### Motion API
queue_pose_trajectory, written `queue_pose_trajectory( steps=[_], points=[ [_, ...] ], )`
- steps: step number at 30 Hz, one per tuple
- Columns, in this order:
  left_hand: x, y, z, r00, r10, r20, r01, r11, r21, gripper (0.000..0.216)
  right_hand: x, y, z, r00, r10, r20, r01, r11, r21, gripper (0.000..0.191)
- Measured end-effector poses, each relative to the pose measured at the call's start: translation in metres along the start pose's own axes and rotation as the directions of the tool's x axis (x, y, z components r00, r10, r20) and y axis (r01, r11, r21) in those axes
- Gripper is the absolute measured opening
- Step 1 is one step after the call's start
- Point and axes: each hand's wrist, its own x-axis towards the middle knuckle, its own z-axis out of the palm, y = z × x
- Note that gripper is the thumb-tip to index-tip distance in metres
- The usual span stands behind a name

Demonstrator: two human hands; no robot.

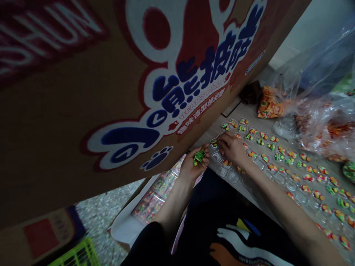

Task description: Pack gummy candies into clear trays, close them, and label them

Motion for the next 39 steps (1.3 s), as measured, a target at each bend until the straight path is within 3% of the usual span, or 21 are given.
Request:
queue_pose_trajectory(
  steps=[3,7,13,16,19,22,25,29,32,35,37,39],
  points=[
    [0.003,0.0,0.0,1.0,0.014,0.016,-0.015,1.0,0.005,0.034,0.005,-0.001,0.001,1.0,0.02,0.01,-0.02,0.999,-0.048,0.021],
    [0.005,-0.001,-0.001,0.999,0.027,0.02,-0.027,1.0,0.007,0.031,0.008,-0.007,0.006,0.991,-0.025,0.135,0.046,0.986,-0.16,0.021],
    [0.006,0.0,0.0,1.0,0.031,0.002,-0.031,0.999,0.022,0.028,0.005,-0.013,0.006,0.977,-0.059,0.205,0.119,0.947,-0.298,0.024],
    [0.004,-0.001,0.004,0.999,0.043,0.001,-0.043,0.999,0.032,0.029,0.001,-0.012,-0.001,0.982,-0.05,0.182,0.089,0.973,-0.215,0.024],
    [0.005,-0.004,0.013,0.996,0.085,0.012,-0.085,0.994,0.068,0.03,-0.006,-0.014,-0.013,1.0,-0.021,0.014,0.022,0.999,-0.043,0.022],
    [0.011,-0.01,0.023,0.985,0.162,0.067,-0.167,0.983,0.077,0.032,-0.013,-0.021,-0.025,0.992,-0.027,-0.124,0.038,0.996,0.081,0.022],
    [0.019,-0.017,0.033,0.981,0.166,0.103,-0.173,0.982,0.073,0.033,-0.017,-0.031,-0.029,0.994,-0.054,-0.094,0.059,0.997,0.05,0.022],
    [0.028,-0.023,0.038,0.986,0.091,0.137,-0.103,0.991,0.086,0.033,-0.015,-0.03,-0.027,0.997,0.039,-0.065,-0.041,0.999,-0.029,0.022],
    [0.029,-0.022,0.036,0.977,0.052,0.204,-0.075,0.992,0.104,0.034,-0.012,-0.013,-0.03,0.987,0.109,-0.114,-0.089,0.981,0.173,0.01],
    [0.026,-0.017,0.032,0.97,0.063,0.234,-0.089,0.991,0.105,0.036,-0.009,0.011,-0.035,0.954,0.261,-0.145,-0.179,0.888,0.423,0.01],
    [0.021,-0.013,0.03,0.972,0.087,0.218,-0.109,0.99,0.092,0.036,-0.008,0.024,-0.037,0.936,0.328,-0.125,-0.242,0.861,0.447,0.013],
    [0.018,-0.011,0.028,0.976,0.1,0.193,-0.118,0.99,0.083,0.036,-0.009,0.031,-0.037,0.942,0.318,-0.105,-0.266,0.9,0.345,0.012]
  ],
)
